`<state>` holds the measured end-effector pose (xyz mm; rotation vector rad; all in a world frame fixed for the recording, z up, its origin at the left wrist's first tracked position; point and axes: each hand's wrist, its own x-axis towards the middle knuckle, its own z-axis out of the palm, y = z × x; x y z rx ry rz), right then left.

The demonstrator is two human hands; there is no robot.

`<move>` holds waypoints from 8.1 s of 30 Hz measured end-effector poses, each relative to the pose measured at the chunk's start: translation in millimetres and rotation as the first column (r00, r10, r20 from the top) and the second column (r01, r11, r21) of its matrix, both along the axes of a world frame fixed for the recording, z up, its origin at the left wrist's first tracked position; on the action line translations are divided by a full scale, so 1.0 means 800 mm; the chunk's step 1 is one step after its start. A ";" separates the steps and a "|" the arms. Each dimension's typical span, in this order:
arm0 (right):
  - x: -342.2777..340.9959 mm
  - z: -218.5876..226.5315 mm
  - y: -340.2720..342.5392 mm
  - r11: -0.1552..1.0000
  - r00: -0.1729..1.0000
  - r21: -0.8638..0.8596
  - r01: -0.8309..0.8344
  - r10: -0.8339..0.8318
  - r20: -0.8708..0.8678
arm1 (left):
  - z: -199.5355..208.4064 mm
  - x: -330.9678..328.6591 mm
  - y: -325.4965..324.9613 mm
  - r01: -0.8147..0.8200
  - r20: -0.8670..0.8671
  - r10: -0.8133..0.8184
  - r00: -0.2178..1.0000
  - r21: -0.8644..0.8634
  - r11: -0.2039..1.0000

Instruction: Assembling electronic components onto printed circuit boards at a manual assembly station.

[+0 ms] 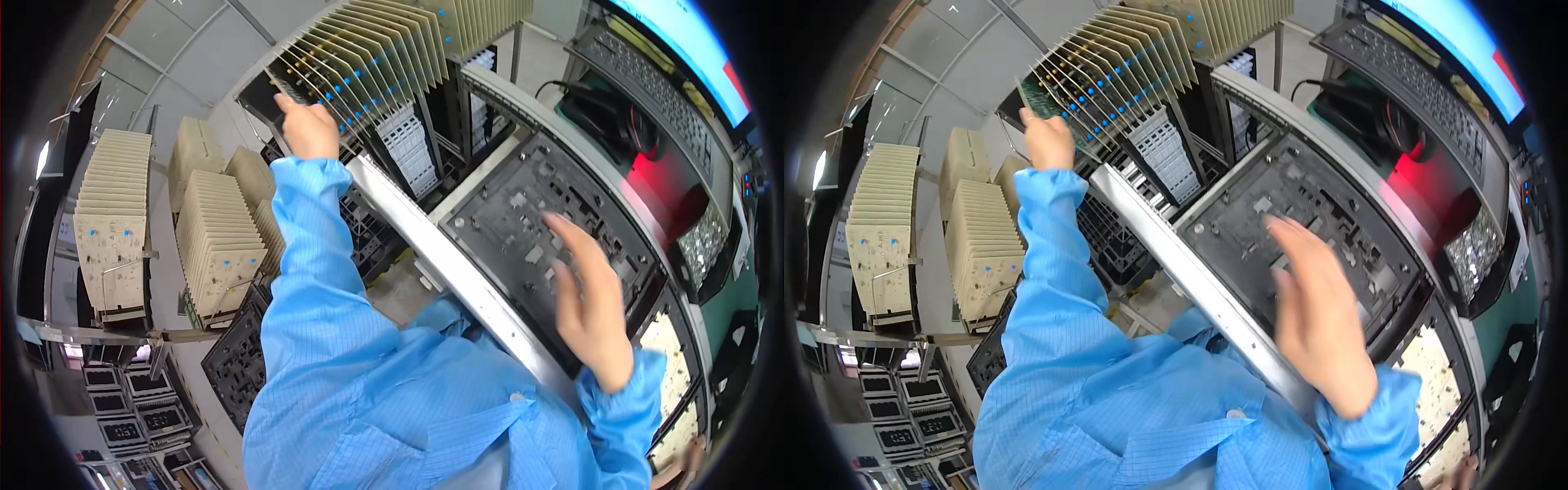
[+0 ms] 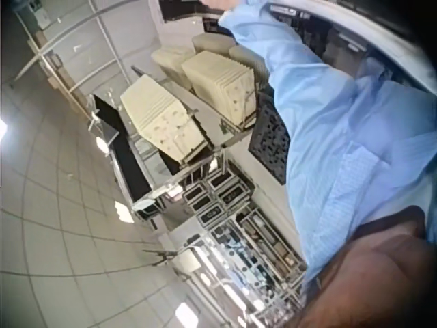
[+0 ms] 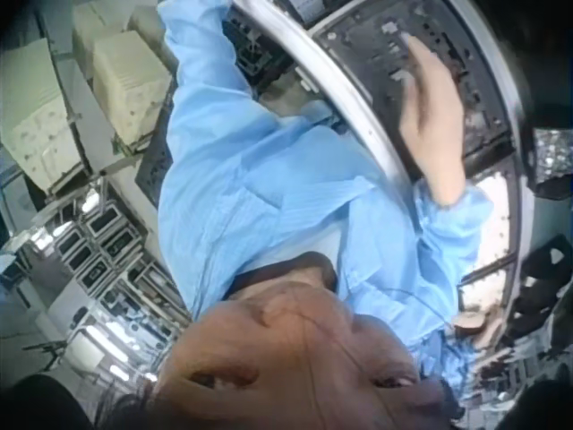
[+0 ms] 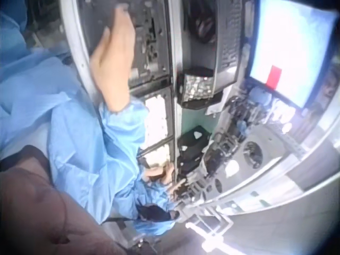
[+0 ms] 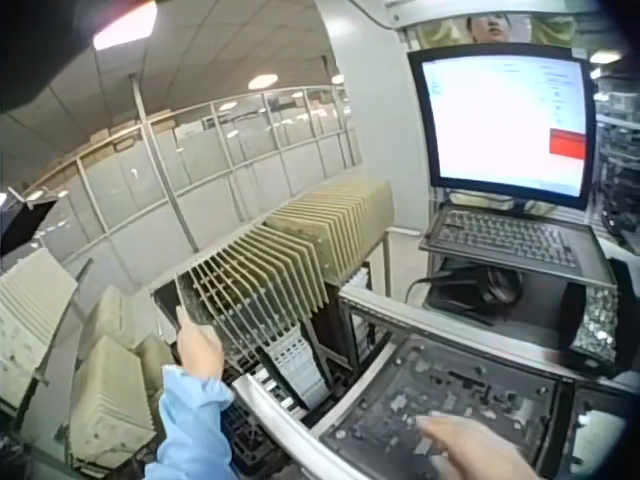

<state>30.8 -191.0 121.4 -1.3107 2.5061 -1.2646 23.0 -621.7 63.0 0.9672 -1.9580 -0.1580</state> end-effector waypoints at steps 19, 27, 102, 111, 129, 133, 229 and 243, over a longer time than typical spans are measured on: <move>-0.033 -0.032 0.086 0.564 0.830 -0.676 0.474 -0.029 0.557 | 0.099 -0.031 0.197 0.952 -0.266 -0.947 0.180 0.289 0.100; -0.042 -0.097 0.178 0.664 0.705 -0.359 0.656 -0.368 0.606 | -0.008 -0.151 0.254 0.660 -0.460 -0.887 -0.045 0.653 -0.372; -0.096 -0.104 0.149 0.768 0.851 0.402 0.499 -0.521 -0.061 | -0.103 -0.190 0.214 0.768 -0.193 -0.977 -0.092 0.610 -0.193; -0.108 -0.121 0.156 0.751 0.841 0.428 0.504 -0.540 -0.043 | -0.069 -0.138 0.213 0.892 0.083 -0.995 -0.046 0.453 -0.004; -0.033 -0.087 0.162 0.691 0.882 0.563 0.453 -0.438 -0.173 | -0.052 -0.053 0.255 0.880 0.607 -0.773 -0.185 0.453 0.145; 0.010 -0.105 0.155 0.583 0.863 0.668 0.463 -0.470 -0.187 | -0.068 -0.049 0.271 0.867 0.562 -0.794 -0.234 0.490 0.092; 0.070 -0.116 0.123 0.578 0.579 0.138 0.804 -0.814 0.034 | -0.092 -0.037 0.210 0.889 0.320 -0.855 -0.409 0.352 -0.294; 0.123 -0.170 0.166 0.637 0.649 0.146 0.757 -0.707 -0.280 | -0.029 -0.042 0.288 0.884 0.608 -0.645 -0.463 0.372 -0.283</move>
